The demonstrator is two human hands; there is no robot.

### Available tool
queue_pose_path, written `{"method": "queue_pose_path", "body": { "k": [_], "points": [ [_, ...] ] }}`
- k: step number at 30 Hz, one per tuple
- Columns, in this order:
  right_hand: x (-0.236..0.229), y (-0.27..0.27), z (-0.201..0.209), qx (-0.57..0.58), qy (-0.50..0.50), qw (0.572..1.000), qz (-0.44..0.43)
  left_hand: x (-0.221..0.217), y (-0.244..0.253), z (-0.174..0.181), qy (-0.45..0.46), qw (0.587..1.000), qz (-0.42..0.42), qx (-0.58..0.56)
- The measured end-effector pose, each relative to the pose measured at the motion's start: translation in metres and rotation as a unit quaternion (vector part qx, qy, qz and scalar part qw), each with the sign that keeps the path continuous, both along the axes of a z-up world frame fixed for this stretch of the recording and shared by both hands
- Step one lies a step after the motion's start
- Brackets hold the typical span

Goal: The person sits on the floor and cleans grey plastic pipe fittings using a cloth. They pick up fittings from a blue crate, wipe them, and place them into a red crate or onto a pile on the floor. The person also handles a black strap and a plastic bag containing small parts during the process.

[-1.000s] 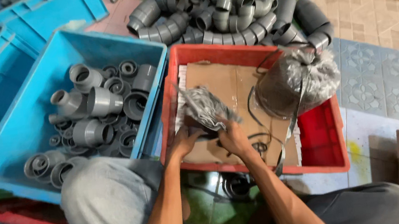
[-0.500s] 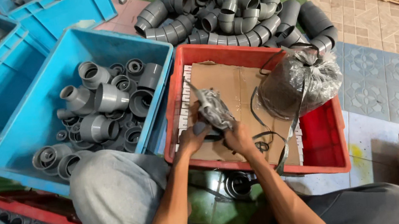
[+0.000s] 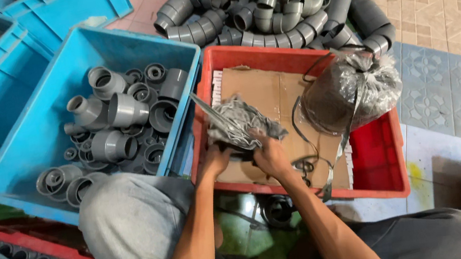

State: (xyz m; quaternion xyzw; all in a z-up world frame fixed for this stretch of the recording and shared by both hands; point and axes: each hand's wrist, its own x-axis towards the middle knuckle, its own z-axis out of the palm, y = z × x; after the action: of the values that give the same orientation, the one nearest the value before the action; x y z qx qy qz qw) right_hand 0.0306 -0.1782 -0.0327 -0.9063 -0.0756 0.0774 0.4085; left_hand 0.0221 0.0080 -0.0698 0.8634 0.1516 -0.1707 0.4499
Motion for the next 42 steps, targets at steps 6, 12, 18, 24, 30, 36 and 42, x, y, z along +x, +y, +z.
{"method": "queue_pose_path", "body": {
  "k": [6, 12, 18, 24, 30, 36, 42],
  "points": [
    [0.012, -0.043, -0.075, -0.054, 0.01, 0.996, -0.063, -0.005, -0.005, 0.019, -0.014, 0.999, 0.017, -0.036],
    [0.0, 0.001, -0.047, -0.045, 0.053, 0.995, -0.071, -0.018, -0.017, 0.029, 0.022, 0.998, 0.024, 0.048],
    [-0.023, -0.024, -0.044, -0.007, -0.058, 0.998, 0.009, -0.019, -0.01, 0.048, -0.012, 0.997, 0.064, -0.027],
    [0.007, -0.014, -0.069, -0.045, 0.046, 0.997, -0.034, -0.023, -0.001, 0.052, 0.002, 0.999, 0.039, -0.015],
    [-0.01, -0.032, -0.019, -0.158, -0.046, 0.986, -0.019, -0.013, -0.033, 0.078, 0.022, 0.992, -0.037, 0.115],
    [0.004, -0.032, -0.03, -0.053, 0.018, 0.998, -0.038, -0.01, -0.04, 0.122, 0.015, 0.963, -0.126, 0.239],
    [-0.009, -0.022, -0.006, -0.091, -0.058, 0.994, 0.032, 0.012, -0.044, 0.078, 0.017, 0.961, -0.162, 0.222]
  ]
}}
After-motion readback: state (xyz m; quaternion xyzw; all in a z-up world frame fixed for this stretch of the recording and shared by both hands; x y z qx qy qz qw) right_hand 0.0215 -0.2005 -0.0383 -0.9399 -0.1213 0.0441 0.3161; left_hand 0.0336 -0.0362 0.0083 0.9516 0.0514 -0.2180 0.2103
